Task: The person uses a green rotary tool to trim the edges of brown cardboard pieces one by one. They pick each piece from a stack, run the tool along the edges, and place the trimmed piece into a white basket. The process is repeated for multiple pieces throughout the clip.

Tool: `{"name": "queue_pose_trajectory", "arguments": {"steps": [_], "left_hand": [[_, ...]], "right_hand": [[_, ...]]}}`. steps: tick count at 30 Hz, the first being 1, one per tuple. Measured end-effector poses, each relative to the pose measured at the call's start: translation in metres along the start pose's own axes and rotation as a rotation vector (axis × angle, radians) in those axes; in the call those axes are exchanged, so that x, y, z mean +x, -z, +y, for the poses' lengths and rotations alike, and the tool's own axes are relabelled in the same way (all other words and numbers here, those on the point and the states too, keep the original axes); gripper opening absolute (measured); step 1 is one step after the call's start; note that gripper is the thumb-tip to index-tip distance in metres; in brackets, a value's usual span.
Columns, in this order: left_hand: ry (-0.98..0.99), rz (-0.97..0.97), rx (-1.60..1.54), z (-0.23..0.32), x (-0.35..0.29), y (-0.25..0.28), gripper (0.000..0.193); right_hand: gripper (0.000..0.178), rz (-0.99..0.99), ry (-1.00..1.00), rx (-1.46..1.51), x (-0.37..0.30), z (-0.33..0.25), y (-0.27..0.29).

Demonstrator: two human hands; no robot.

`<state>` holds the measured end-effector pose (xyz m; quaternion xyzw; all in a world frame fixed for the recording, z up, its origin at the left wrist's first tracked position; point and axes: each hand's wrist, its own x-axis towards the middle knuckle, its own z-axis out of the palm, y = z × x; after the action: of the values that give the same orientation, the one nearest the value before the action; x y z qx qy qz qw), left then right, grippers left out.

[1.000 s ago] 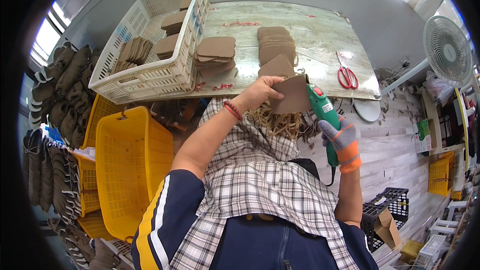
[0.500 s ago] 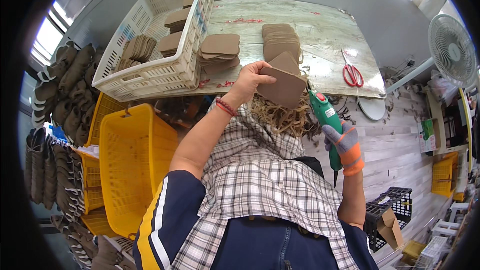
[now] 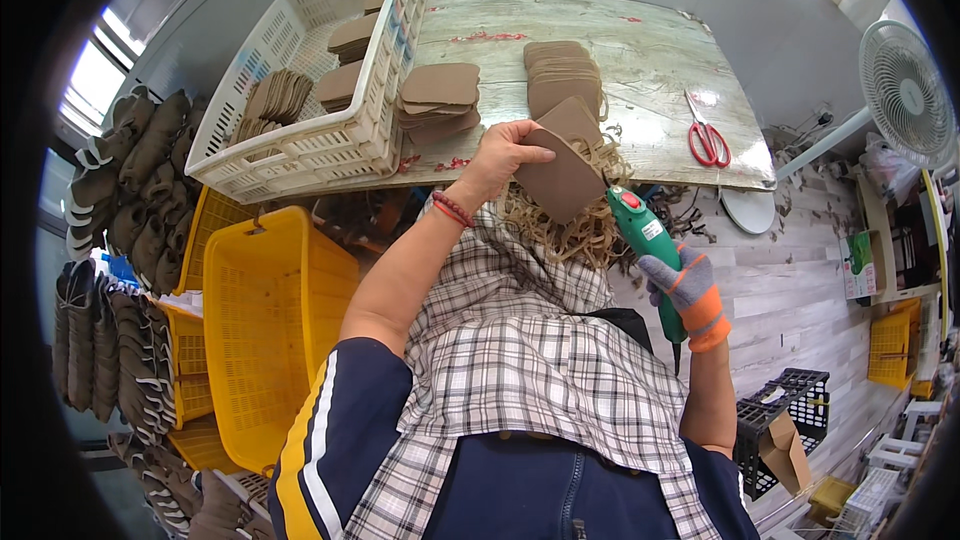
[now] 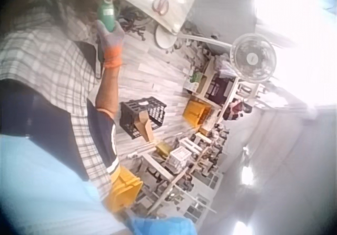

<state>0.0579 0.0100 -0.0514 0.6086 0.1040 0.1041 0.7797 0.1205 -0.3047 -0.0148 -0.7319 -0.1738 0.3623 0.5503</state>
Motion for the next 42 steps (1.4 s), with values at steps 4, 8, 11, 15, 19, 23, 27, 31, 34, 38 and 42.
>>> {"name": "queue_pose_trajectory", "arguments": {"steps": [4,8,11,15,19,23,27,31,34,38,42], "left_hand": [[0.020,-0.011,0.029,-0.001,-0.002,-0.003,0.020],[0.063,-0.056,0.080,-0.001,-0.001,-0.006,0.021],[0.094,-0.106,0.121,0.001,-0.003,-0.011,0.019],[0.127,-0.211,0.208,0.001,-0.004,-0.016,0.018],[0.167,-0.302,0.251,-0.002,-0.002,-0.017,0.019],[0.226,-0.381,0.172,-0.002,-0.006,-0.028,0.024],[0.213,-0.417,0.214,0.002,-0.001,-0.011,0.025],[0.335,-0.442,0.149,0.020,-0.011,0.011,0.025],[0.351,-0.584,0.485,0.029,-0.025,0.012,0.030],[0.354,-0.462,0.355,0.015,-0.067,-0.012,0.046],[0.341,0.073,-0.224,-0.029,-0.124,-0.019,0.039]], "right_hand": [[0.036,-0.016,0.005,0.012,-0.001,0.000,-0.004],[0.036,-0.028,0.000,0.006,0.002,0.003,-0.006],[0.036,-0.028,-0.002,0.025,0.003,0.004,-0.009],[0.036,-0.016,-0.013,0.013,0.007,0.004,-0.013],[0.034,-0.035,0.006,0.010,0.008,-0.006,-0.018],[0.033,-0.068,0.033,0.025,0.014,-0.012,-0.022],[0.031,-0.002,0.068,0.023,0.014,-0.012,-0.015],[0.033,-0.002,-0.005,-0.024,0.008,0.003,-0.005],[0.035,-0.018,-0.039,-0.034,0.004,0.012,-0.009],[0.039,-0.042,-0.010,-0.054,0.000,0.028,-0.021],[0.043,-0.070,-0.039,-0.094,-0.004,0.039,-0.027]]}}
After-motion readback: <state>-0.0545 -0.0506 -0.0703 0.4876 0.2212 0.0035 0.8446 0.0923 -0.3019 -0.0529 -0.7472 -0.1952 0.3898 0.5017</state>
